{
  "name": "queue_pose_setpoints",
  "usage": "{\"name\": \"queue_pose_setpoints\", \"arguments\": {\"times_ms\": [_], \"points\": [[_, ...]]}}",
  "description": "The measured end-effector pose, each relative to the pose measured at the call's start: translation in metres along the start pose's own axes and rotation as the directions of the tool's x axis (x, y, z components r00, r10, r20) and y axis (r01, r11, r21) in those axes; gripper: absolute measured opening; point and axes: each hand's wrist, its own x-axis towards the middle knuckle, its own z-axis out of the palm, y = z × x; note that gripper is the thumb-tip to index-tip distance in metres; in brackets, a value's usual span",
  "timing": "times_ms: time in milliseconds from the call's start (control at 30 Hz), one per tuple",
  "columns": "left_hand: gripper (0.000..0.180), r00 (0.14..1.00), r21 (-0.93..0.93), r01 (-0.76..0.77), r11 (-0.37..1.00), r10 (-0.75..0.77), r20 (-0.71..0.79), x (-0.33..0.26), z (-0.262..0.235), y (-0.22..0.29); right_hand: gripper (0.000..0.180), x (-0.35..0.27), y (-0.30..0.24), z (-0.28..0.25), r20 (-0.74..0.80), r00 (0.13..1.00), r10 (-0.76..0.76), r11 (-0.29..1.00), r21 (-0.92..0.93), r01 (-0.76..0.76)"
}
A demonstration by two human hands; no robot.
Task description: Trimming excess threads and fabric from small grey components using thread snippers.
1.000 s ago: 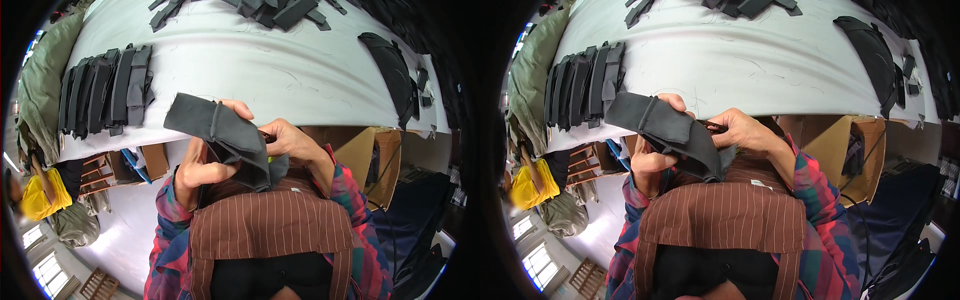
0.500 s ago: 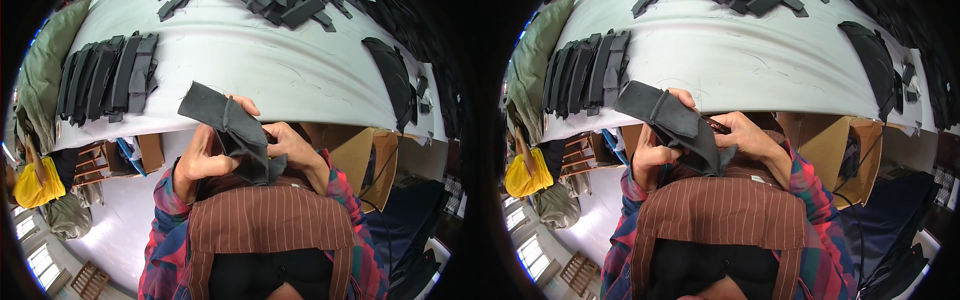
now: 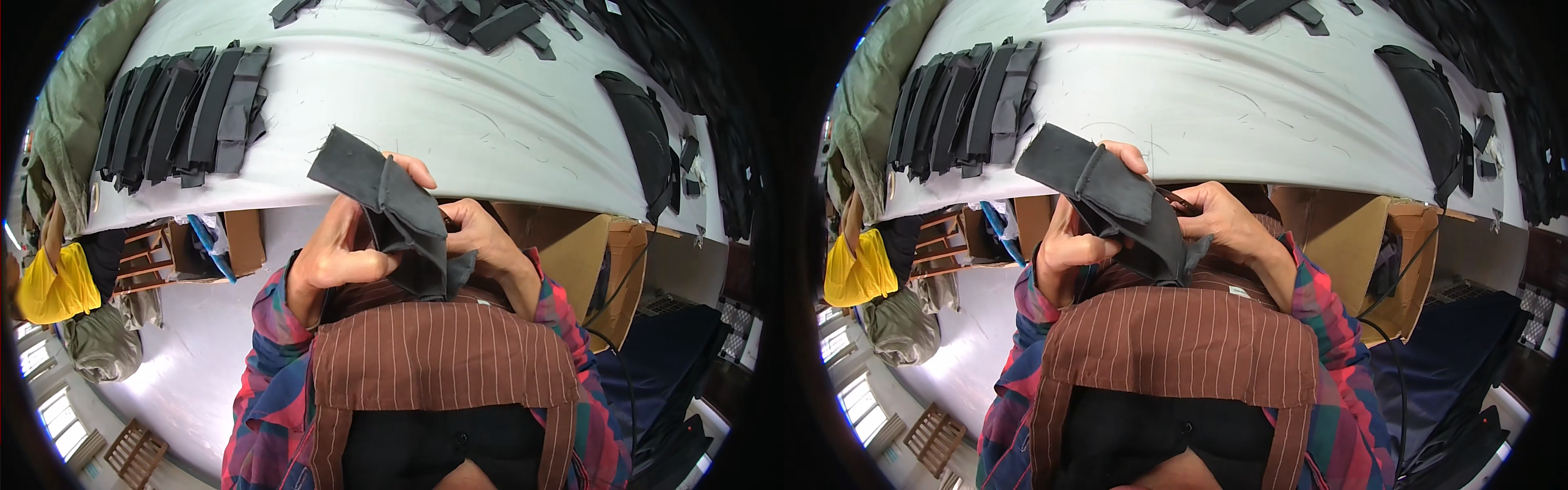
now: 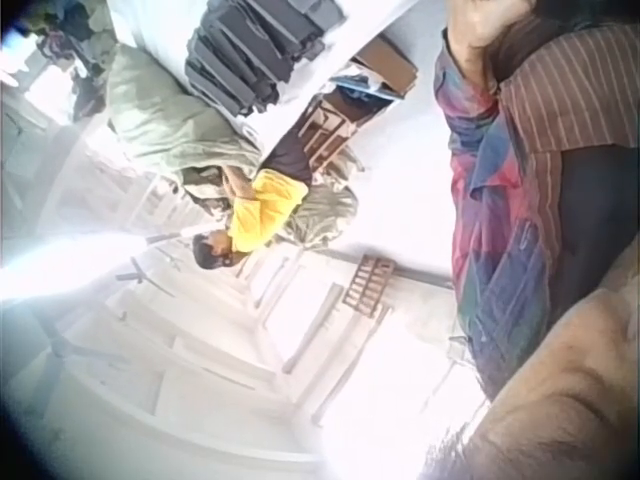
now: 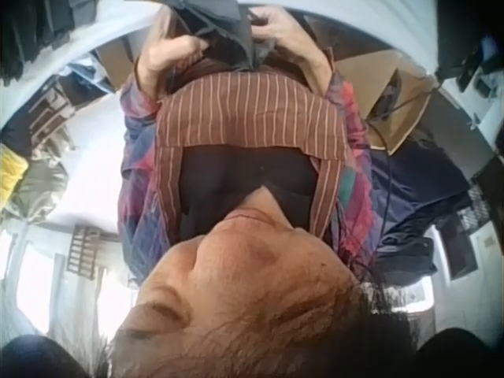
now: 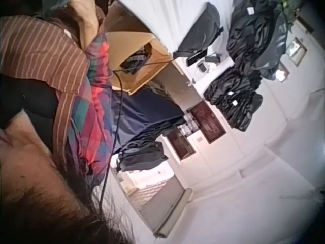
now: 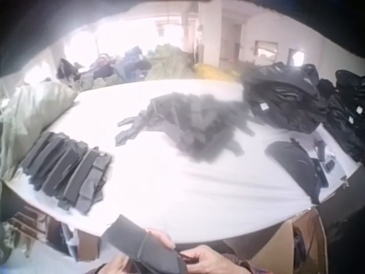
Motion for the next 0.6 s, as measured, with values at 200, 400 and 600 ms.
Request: {"name": "queue_pose_setpoints", "arguments": {"times_ms": [200, 400, 600], "points": [[0.072, 0.997, -0.045, 0.029, 0.999, -0.032, -0.076, 0.002, 0.005, -0.002, 0.011, 0.001, 0.001, -0.002, 0.026, 1.000, 0.009, 0.997, -0.071, -0.007], [0.065, 0.998, -0.016, -0.055, 0.998, 0.054, -0.008, -0.003, -0.004, -0.007, 0.013, 0.003, 0.008, 0.003, 0.091, 0.995, -0.049, 0.992, -0.108, 0.059], [0.066, 0.995, 0.035, -0.045, 0.998, 0.048, -0.091, -0.009, -0.015, -0.006, 0.003, 0.006, 0.011, 0.013, -0.093, 0.902, -0.421, 0.711, -0.652, 0.264]]}}
